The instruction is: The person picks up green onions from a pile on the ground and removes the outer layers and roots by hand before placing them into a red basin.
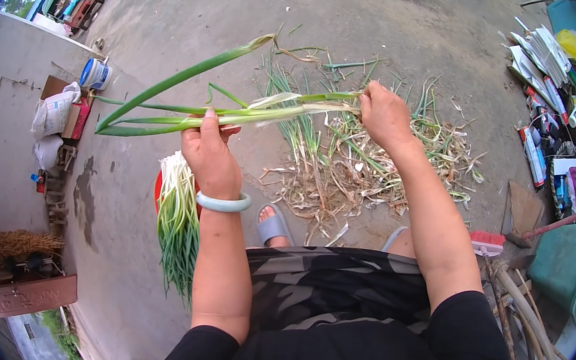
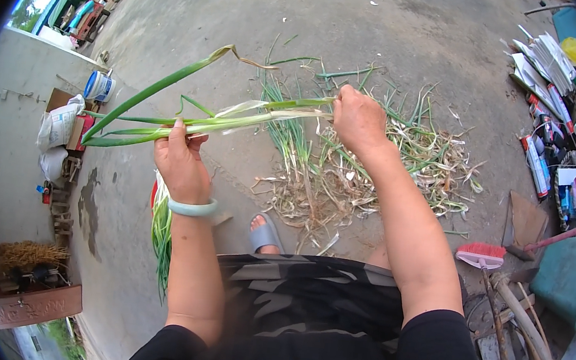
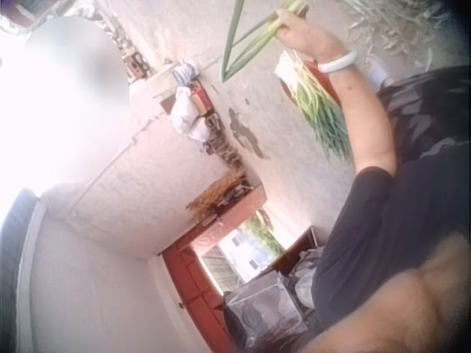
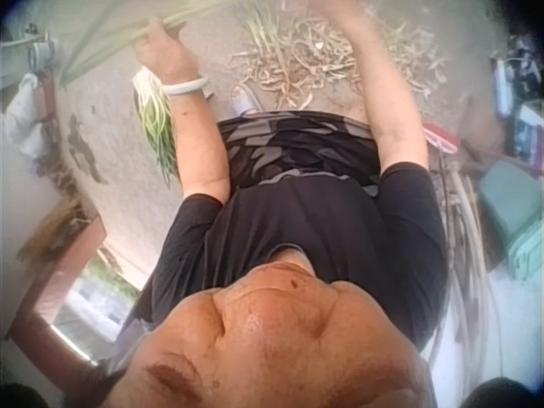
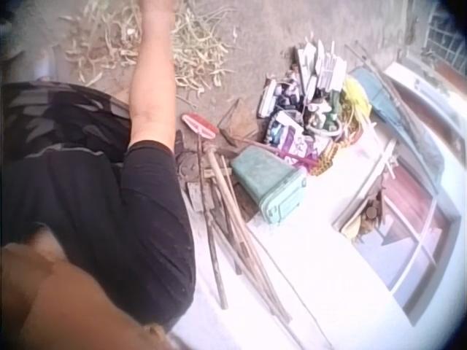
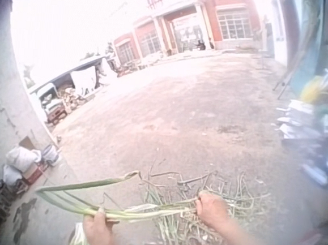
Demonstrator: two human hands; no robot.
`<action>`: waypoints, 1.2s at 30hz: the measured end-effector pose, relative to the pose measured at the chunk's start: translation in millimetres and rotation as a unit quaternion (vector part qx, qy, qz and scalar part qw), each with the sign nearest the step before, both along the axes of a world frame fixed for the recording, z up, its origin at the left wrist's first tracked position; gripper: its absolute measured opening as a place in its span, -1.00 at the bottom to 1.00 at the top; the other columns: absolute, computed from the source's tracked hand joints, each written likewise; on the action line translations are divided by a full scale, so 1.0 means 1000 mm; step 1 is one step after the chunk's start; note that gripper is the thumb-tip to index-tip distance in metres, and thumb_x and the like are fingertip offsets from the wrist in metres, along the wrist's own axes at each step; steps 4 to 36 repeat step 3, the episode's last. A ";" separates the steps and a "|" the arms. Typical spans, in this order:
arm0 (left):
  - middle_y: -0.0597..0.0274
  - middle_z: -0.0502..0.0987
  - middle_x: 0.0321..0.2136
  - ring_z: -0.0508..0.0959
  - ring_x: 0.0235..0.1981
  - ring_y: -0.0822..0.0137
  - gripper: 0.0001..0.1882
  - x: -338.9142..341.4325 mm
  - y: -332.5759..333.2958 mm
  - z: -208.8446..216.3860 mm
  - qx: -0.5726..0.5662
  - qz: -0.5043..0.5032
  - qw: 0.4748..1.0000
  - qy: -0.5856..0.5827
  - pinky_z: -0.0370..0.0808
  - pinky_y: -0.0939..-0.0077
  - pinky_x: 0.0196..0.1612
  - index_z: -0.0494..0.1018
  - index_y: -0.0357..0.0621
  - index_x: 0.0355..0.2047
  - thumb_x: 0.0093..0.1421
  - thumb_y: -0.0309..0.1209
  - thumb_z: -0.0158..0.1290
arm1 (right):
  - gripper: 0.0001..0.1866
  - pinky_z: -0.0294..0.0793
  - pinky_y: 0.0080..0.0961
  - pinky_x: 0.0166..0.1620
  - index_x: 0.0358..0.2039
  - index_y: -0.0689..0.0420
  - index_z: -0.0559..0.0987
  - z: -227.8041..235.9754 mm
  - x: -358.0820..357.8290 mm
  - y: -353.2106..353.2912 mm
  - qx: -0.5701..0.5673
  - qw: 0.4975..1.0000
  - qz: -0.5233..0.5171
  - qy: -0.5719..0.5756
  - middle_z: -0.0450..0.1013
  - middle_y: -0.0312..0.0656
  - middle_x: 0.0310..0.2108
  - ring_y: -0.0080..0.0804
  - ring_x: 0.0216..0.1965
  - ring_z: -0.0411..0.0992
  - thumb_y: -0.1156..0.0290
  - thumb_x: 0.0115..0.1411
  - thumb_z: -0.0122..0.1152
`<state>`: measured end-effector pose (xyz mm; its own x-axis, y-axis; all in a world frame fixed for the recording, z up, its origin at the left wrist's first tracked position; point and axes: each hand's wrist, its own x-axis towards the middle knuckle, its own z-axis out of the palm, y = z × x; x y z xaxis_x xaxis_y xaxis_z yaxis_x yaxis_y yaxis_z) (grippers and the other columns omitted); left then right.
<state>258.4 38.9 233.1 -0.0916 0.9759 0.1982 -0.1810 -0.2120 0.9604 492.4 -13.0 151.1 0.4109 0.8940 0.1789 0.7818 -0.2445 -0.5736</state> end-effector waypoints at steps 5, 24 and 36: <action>0.22 0.43 -0.49 0.45 -0.53 0.46 -0.86 -0.009 0.006 -0.003 -0.006 -0.026 0.999 -0.022 0.44 0.60 -0.43 0.31 -0.27 -0.29 0.18 -0.45 -0.13 | -0.83 0.37 -0.19 -0.32 -0.42 0.17 0.38 -0.012 0.018 0.001 -0.019 0.998 -0.041 -0.032 0.43 -0.01 -0.49 -0.07 -0.39 0.42 0.32 0.08 0.02; 0.22 0.43 -0.49 0.45 -0.53 0.46 -0.86 -0.009 0.006 -0.003 -0.006 -0.026 0.999 -0.022 0.44 0.60 -0.43 0.31 -0.27 -0.29 0.18 -0.45 -0.13 | -0.83 0.37 -0.19 -0.32 -0.42 0.17 0.38 -0.012 0.018 0.001 -0.019 0.998 -0.041 -0.032 0.43 -0.01 -0.49 -0.07 -0.39 0.42 0.32 0.08 0.02; 0.22 0.43 -0.49 0.45 -0.53 0.46 -0.86 -0.009 0.006 -0.003 -0.006 -0.026 0.999 -0.022 0.44 0.60 -0.43 0.31 -0.27 -0.29 0.18 -0.45 -0.13 | -0.83 0.37 -0.19 -0.32 -0.42 0.17 0.38 -0.012 0.018 0.001 -0.019 0.998 -0.041 -0.032 0.43 -0.01 -0.49 -0.07 -0.39 0.42 0.32 0.08 0.02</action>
